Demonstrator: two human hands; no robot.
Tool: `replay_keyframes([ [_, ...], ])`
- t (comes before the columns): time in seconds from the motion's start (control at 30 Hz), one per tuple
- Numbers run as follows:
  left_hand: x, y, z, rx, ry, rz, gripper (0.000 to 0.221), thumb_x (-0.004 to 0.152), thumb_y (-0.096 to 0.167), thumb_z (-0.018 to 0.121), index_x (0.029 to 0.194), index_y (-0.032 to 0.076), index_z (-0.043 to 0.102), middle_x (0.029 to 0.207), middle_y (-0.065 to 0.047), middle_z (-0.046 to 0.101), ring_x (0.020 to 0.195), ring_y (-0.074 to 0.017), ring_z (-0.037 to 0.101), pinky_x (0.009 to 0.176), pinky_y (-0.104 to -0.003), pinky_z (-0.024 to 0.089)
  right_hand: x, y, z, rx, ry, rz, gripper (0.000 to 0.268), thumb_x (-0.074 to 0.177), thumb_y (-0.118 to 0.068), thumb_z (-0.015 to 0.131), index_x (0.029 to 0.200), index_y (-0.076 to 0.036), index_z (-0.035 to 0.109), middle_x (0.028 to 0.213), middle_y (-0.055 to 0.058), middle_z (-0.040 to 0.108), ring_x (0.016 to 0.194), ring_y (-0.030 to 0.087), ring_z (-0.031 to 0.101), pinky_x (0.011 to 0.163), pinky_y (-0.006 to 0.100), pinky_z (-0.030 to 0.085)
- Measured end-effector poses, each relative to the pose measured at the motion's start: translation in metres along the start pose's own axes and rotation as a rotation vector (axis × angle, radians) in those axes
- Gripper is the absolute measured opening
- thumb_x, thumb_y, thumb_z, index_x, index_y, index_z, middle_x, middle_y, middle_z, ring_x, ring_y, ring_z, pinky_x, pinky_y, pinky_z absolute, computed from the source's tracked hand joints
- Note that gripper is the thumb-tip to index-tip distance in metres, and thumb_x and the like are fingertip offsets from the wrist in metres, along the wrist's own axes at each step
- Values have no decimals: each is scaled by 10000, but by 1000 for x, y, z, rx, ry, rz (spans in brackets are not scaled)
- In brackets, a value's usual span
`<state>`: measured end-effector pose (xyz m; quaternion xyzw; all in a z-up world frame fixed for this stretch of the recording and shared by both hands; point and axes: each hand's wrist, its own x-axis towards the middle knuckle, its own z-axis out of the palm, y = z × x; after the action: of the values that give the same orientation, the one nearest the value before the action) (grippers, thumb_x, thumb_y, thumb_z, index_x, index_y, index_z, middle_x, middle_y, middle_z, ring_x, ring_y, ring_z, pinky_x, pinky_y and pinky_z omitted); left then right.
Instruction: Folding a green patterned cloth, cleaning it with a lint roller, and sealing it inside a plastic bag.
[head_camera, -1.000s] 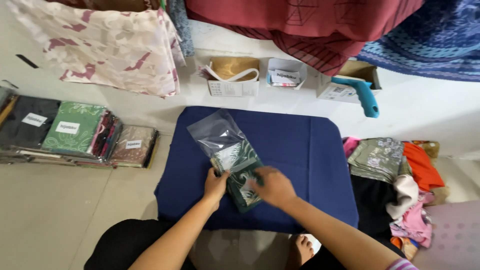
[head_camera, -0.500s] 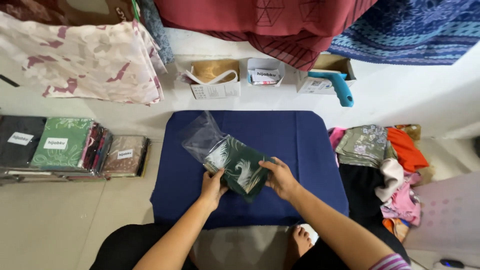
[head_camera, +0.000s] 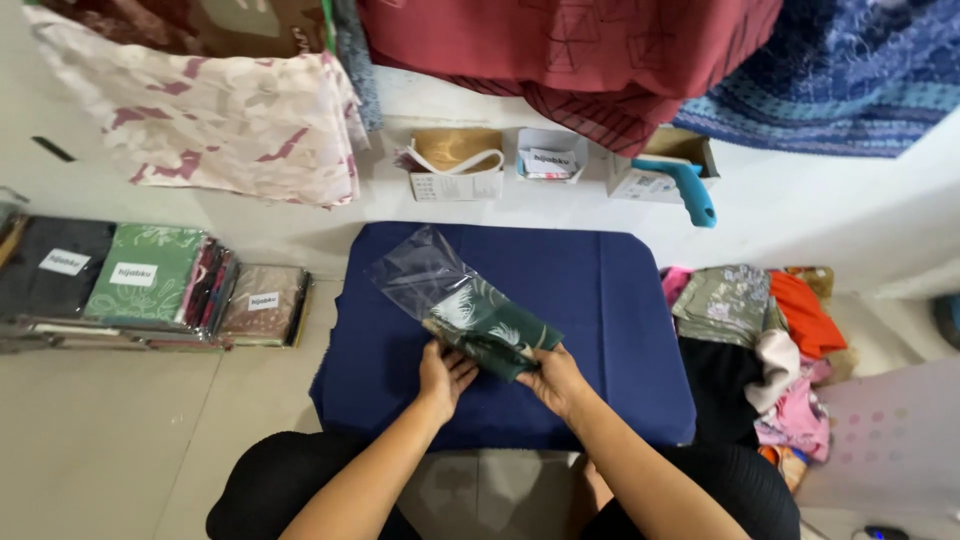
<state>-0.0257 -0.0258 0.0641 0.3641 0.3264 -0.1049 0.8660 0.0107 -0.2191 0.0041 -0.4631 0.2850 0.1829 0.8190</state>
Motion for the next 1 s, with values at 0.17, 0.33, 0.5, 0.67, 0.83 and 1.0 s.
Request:
replay_keyframes([
  [0.17,23,-36,-22,154,-95,55,638,970,188,513,1565,55,327,1445,-254,513,1301,-405,559,1144,-537,408,8,1,8,49,8,22,470,953,11,492,1375,-189,435,1214,179,571,1021,338,709,816,505,630],
  [0.33,41,-47,-24,273,-113,128,602,933,126,683,1491,47,471,1328,-191,614,1170,-347,666,1089,-495,499,8,9,16,155,28,15,497,948,44,470,1401,-155,428,1292,238,511,1110,416,664,887,607,584],
  [0.5,36,-37,-13,251,54,153,417,1042,195,526,1432,56,566,1332,-197,643,1054,-317,694,972,-469,595,7,11,19,124,10,18,493,964,35,438,1422,-145,420,1314,248,508,1129,424,655,888,595,589],
  [0.67,52,-46,-16,293,80,191,426,973,49,579,1396,-4,578,1294,-241,652,1124,-363,690,980,-453,579,-10,10,31,130,10,12,459,960,57,423,1396,-83,445,1217,251,532,1049,390,674,863,562,603],
  [0.83,56,-48,-21,533,113,270,407,920,44,666,1327,36,653,1189,-187,720,1061,-305,730,904,-407,615,-9,6,37,161,3,25,436,955,62,422,1370,-64,461,1177,240,528,990,365,679,852,525,617],
  [1.0,58,-46,-30,699,194,369,312,887,69,682,1194,59,735,1010,-179,773,938,-282,761,806,-379,632,-20,-2,47,168,9,20,414,962,72,427,1354,-48,486,1180,260,529,1045,379,668,891,586,579],
])
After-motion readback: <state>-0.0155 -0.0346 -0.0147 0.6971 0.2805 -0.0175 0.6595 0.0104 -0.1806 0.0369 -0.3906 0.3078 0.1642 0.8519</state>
